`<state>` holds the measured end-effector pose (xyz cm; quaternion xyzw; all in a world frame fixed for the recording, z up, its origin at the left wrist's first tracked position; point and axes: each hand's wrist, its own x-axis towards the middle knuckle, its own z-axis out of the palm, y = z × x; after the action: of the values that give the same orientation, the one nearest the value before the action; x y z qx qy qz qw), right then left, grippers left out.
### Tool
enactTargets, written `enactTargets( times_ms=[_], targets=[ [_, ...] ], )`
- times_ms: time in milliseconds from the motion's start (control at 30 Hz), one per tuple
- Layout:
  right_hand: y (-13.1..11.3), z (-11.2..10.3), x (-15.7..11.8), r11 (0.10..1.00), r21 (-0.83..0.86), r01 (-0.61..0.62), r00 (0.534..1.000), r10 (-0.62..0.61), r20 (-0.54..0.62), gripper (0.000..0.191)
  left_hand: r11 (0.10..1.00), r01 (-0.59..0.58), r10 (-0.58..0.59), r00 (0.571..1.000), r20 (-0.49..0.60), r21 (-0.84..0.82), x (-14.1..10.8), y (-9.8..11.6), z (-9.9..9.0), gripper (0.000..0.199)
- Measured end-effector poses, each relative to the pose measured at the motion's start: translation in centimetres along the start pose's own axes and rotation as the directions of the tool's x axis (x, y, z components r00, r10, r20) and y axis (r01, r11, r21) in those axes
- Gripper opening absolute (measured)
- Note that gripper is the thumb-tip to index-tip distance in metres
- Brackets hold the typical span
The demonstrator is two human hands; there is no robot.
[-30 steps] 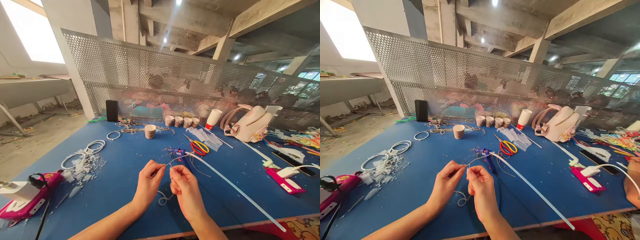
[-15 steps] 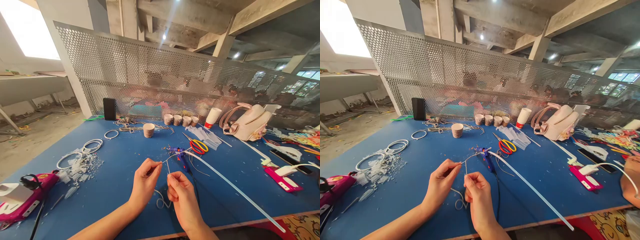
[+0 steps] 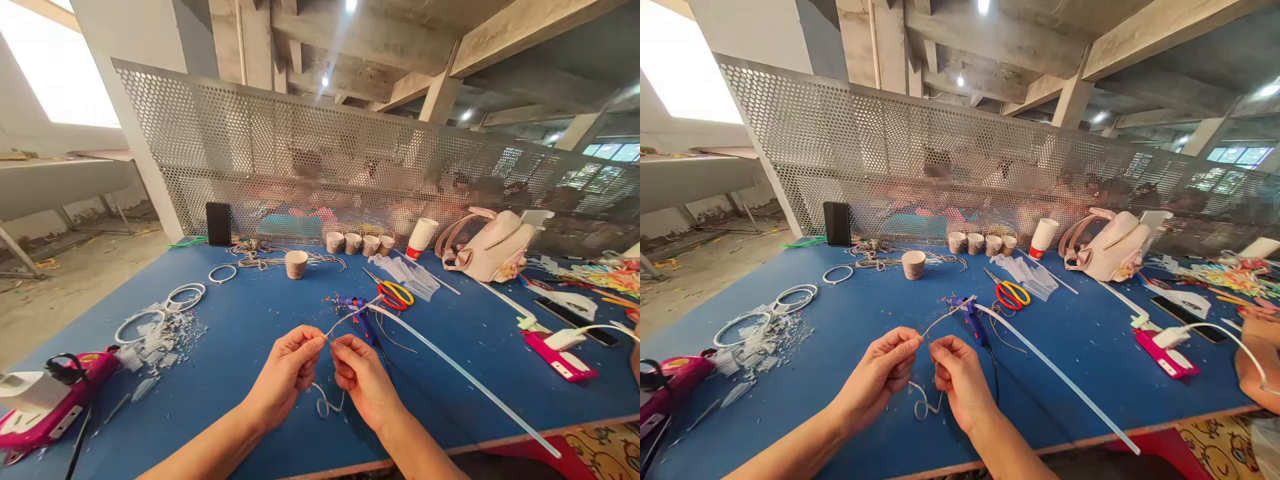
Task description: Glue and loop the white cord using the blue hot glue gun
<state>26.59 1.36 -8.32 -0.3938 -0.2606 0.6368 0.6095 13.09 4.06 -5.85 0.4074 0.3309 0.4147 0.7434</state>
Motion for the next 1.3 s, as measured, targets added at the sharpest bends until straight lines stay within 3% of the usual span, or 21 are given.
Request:
enactTargets(
  times_ms=[267,433,533,600,700,767,867,1000,1133,1300],
  targets=[
    [-1.2,0.2,1.2,0.956,-0.291,-0.037,0.992,0.071,0.107,0.026,0.988,0.146,-0.150,0.984,0.091,0.043,-1.9,-0.2,-1.6,0.029],
    [-3.0,0.5,2.2,0.843,-0.536,0.042,0.942,0.145,0.302,0.017,0.935,0.132,-0.182,0.975,0.128,0.330,-2.7,1.3,-2.3,0.020],
    [-3.9,0.6,2.8,0.771,-0.627,0.110,0.903,0.186,0.387,0.011,0.799,-0.028,-0.072,0.987,0.143,0.600,-3.0,2.1,-2.8,0.017],
    [-4.1,0.8,2.9,0.675,-0.710,0.199,0.882,0.193,0.430,0.009,0.679,-0.114,0.030,0.991,0.128,0.725,-3.2,2.2,-3.2,0.017],
    [-4.0,1.5,2.3,0.533,-0.785,0.315,0.883,0.138,0.448,0.010,0.532,-0.127,0.189,0.981,0.028,0.837,-3.7,2.2,-3.7,0.018],
    [-3.7,2.0,1.6,0.466,-0.788,0.401,0.877,0.052,0.478,0.011,0.510,-0.110,0.282,0.958,-0.045,0.853,-3.9,2.2,-3.9,0.019],
    [-2.8,2.5,0.5,0.388,-0.771,0.505,0.850,-0.067,0.523,0.014,0.599,-0.100,0.342,0.929,-0.141,0.794,-4.0,2.0,-4.1,0.020],
    [-1.7,2.5,-0.3,0.325,-0.789,0.522,0.850,-0.119,0.513,0.017,0.801,-0.071,0.270,0.929,-0.254,0.594,-4.2,1.5,-4.2,0.023],
    [-0.6,2.2,-1.0,0.433,-0.778,0.456,0.881,-0.092,0.465,0.019,0.963,-0.025,0.116,0.936,-0.332,0.267,-4.5,0.5,-3.8,0.026],
    [1.0,1.7,-1.8,0.587,-0.758,0.284,0.929,0.027,0.370,0.020,0.997,-0.005,-0.020,0.949,-0.313,-0.080,-4.6,-0.7,-3.0,0.028]
  ],
)
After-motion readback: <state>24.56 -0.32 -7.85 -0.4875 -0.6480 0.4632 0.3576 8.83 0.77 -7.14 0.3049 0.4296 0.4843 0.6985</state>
